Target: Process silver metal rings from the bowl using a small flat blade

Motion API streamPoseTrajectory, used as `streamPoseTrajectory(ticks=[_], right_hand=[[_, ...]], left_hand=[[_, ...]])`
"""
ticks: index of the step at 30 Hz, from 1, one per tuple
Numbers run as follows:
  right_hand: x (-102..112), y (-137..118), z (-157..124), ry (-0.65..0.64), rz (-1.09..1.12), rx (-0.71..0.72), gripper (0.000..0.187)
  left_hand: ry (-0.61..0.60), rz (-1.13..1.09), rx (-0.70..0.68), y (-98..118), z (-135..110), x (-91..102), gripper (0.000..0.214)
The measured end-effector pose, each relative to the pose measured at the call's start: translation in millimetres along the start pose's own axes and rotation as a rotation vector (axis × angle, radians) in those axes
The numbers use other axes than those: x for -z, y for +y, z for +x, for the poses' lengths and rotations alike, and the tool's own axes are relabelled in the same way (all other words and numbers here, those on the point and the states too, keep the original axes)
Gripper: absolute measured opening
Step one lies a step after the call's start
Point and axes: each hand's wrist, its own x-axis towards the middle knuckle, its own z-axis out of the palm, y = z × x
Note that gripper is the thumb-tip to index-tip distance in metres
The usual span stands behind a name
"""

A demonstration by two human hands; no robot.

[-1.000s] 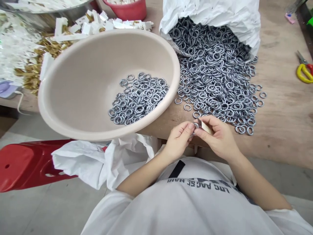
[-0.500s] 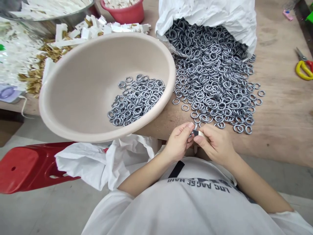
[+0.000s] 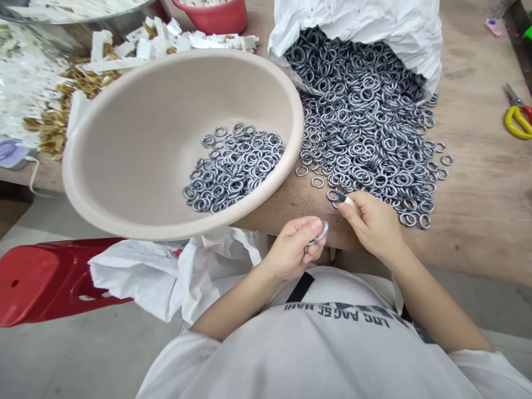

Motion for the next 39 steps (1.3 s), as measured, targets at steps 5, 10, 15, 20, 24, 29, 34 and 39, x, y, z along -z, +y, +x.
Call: streamPoseTrajectory(ticks=[5, 10, 15, 20, 24, 29, 34, 39], right_hand=[[-8.3, -16.4, 9.6, -0.08, -0.36, 0.079, 0.027], [-11.0, -18.5, 15.5, -0.053, -0.415, 0.06, 0.024], [-10.2, -25.2, 21.0, -0.072, -0.397, 0.108, 0.036], [-12.4, -28.1, 25.0, -0.122, -0.407, 0.127, 0.031], [-15.4, -21.8, 24.6, -0.061, -0.376, 0.109, 0.026], [-9.7, -14.0, 27.0, -0.06, -0.07, 0.111, 0.02], [2.9, -10.3, 18.1, -0.088, 0.445, 0.111, 0.027], [2.4, -11.2, -0.7, -0.044, 0.77, 0.039, 0.027]], left_hand=[[0.103, -0.047, -0.019, 11.8, 1.5, 16.5, 0.021], [0.192, -0.12, -0.048, 17.8, 5.6, 17.3, 0.02], [0.23, -0.059, -0.093, 18.9, 9.7, 18.4, 0.033], [0.363, 0.382, -0.326, 15.0, 11.6, 28.5, 0.032], [0.468, 1.05, -0.454, 15.3, 17.8, 34.1, 0.02], [0.317, 1.363, -0.404, 23.6, 33.0, 28.5, 0.033], [0.163, 0.983, -0.338, 26.2, 36.0, 18.2, 0.025], [0.067, 0.39, -0.103, 5.4, 32.8, 5.9, 0.04]])
